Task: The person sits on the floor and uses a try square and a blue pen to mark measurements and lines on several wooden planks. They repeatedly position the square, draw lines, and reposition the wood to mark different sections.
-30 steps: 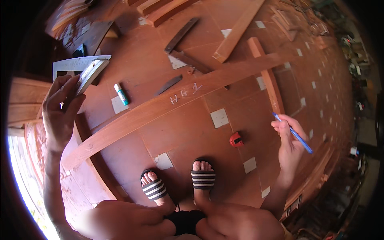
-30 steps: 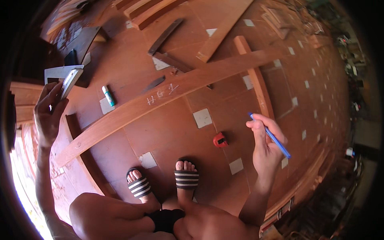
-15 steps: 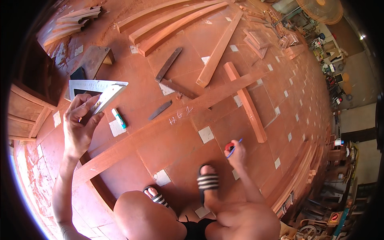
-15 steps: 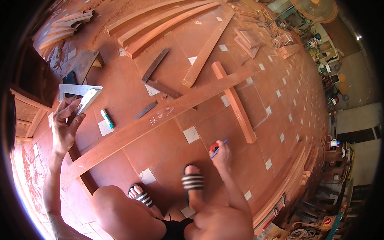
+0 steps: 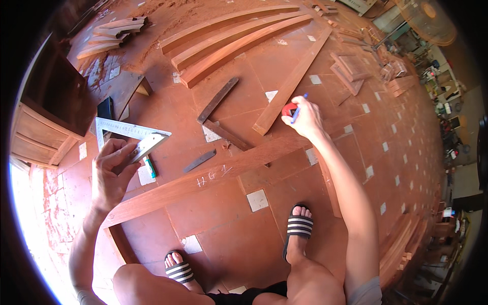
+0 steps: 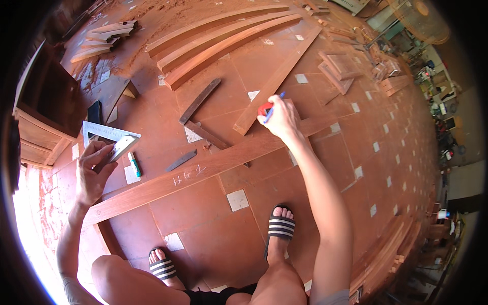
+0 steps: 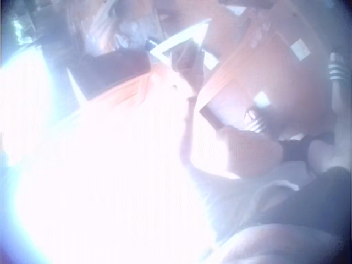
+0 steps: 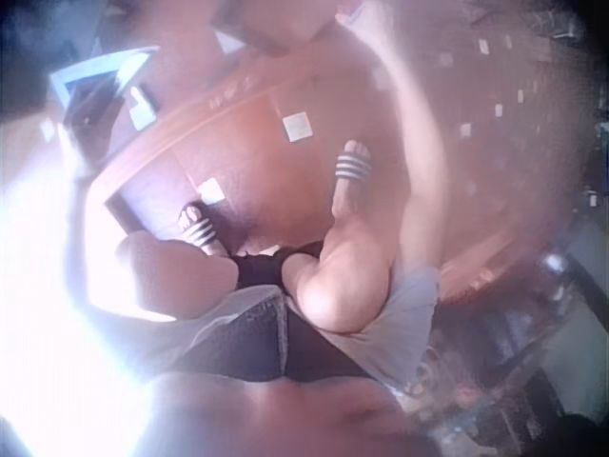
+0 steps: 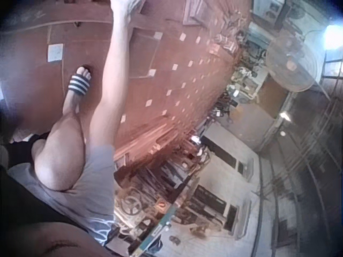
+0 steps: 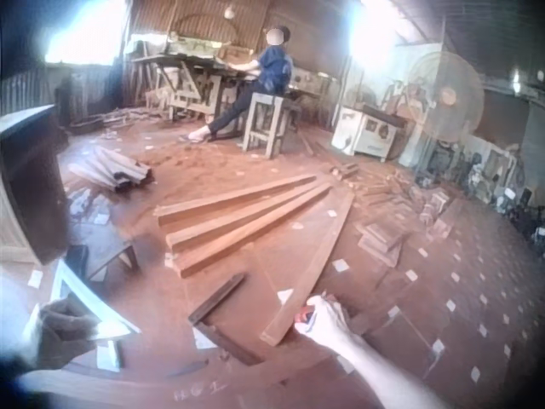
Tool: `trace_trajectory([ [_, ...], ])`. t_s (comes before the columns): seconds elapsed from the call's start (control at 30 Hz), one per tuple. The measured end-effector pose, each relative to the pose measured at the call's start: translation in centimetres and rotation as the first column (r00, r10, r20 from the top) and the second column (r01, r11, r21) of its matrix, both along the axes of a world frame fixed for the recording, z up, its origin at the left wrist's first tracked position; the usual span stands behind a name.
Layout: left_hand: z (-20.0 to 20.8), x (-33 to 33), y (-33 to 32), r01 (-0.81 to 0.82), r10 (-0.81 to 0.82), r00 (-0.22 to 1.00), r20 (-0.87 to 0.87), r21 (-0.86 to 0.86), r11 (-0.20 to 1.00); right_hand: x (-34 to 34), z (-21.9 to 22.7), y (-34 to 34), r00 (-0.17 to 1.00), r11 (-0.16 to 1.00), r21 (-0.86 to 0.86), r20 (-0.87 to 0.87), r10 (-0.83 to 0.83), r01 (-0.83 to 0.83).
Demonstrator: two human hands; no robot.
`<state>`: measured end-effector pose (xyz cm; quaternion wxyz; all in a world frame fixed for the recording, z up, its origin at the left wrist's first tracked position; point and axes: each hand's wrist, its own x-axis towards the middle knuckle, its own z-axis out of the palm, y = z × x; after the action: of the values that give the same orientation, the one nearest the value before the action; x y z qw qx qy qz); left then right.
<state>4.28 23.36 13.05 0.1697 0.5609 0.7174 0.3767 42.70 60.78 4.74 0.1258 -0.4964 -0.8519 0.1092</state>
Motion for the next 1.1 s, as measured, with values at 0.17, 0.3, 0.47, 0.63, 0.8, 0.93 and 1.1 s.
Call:
trace_trajectory([
  [0.17,2.4,5.1,3.8,-0.047,0.043,0.998,-0.045,-0.085,0.995,-3.3,-4.3,3.8,0.975,0.976,-0.213,0.222,0.014,0.034],
  [0.3,4.3,9.1,6.4,-0.021,0.0,0.974,-0.229,-0.09,0.996,-4.2,-6.3,7.1,0.984,0.97,-0.24,0.16,0.081,-0.041],
  [0.47,5.5,13.9,8.9,0.025,-0.08,0.941,-0.33,-0.167,0.986,-4.2,-8.5,9.7,0.99,0.957,-0.279,0.091,0.105,-0.076],
  [0.63,3.5,18.6,11.5,0.111,-0.244,0.922,-0.3,-0.4,0.91,-2.2,-8.3,10.8,0.975,0.941,-0.262,-0.11,0.193,-0.216],
  [0.8,-3.0,25.9,14.7,0.131,-0.153,0.969,-0.194,-0.122,0.984,2.9,-3.7,12.2,0.834,0.911,-0.243,-0.527,0.163,-0.332],
  [0.93,-7.8,31.1,16.8,0.125,-0.134,0.974,-0.18,-0.062,0.99,8.2,-0.1,10.8,0.744,0.846,-0.386,-0.668,0.018,-0.367],
  [1.1,-11.3,33.2,19.0,0.133,-0.138,0.972,-0.192,-0.04,0.99,12.3,1.2,7.5,0.771,0.848,-0.421,-0.637,-0.022,-0.323],
])
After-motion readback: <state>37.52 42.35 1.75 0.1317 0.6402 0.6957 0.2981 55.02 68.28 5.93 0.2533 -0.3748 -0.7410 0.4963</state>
